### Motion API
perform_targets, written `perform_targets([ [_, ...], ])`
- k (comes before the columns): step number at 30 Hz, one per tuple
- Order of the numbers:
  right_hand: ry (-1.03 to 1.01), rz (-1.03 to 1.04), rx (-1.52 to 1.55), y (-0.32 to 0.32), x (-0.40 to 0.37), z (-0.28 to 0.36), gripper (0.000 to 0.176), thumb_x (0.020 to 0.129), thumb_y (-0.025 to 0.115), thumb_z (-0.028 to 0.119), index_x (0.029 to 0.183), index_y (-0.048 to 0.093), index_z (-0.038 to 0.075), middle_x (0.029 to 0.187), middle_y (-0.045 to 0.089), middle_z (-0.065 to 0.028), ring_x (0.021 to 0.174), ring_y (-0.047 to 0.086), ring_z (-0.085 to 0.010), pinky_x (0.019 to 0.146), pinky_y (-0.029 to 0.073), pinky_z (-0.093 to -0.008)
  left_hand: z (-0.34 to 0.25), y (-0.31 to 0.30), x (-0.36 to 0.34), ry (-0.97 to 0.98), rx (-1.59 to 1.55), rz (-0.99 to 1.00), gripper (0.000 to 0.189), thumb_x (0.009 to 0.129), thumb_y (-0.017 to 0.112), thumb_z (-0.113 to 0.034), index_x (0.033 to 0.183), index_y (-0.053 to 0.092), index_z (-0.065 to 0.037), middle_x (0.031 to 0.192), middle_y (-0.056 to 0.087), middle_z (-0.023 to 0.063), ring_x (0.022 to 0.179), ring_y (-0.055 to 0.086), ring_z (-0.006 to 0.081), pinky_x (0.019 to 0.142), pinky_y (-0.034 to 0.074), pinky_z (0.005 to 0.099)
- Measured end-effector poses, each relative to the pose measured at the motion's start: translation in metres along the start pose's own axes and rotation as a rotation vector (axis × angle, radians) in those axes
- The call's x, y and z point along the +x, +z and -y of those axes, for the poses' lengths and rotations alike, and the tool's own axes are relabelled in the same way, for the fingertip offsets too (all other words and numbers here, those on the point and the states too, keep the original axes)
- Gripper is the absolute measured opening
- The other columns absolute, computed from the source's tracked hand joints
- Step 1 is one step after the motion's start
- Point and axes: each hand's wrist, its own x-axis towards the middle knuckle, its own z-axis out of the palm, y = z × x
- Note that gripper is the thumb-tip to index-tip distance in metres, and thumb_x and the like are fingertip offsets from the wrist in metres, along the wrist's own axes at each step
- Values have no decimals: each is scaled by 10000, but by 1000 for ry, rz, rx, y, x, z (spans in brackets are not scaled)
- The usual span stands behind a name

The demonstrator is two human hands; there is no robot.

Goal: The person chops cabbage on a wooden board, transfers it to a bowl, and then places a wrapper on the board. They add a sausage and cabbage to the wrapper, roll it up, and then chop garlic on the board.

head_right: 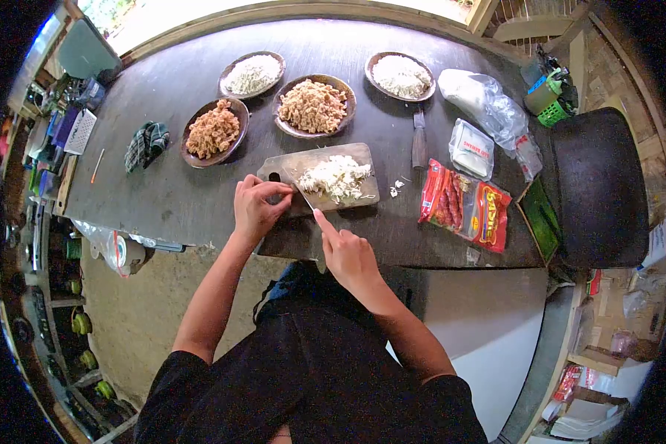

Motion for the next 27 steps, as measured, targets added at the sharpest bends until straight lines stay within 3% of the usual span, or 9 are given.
perform_targets([
  [8,-51,-16,72,5,-2,2,569,986,604,131,1536,487,213,671,615,-192,609,660,-397,593,568,-509,8,5,-1,6,-3,-8,119,730,831,-206,819,797,-134,911,784,-31,826,587,210,816,453,361],
  [14,9,46,20,4,7,9,552,980,613,110,1516,509,189,698,629,-203,664,664,-397,627,537,-517,5,3,0,-8,-19,2,125,725,844,-205,821,801,-140,862,777,-20,796,586,206,806,453,353],
  [27,-25,-24,131,-2,-4,-2,562,987,605,121,1532,494,204,689,631,-199,635,664,-405,596,555,-519,3,2,0,-23,4,17,115,735,835,-210,831,806,-155,882,783,-30,776,575,198,783,430,342],
])
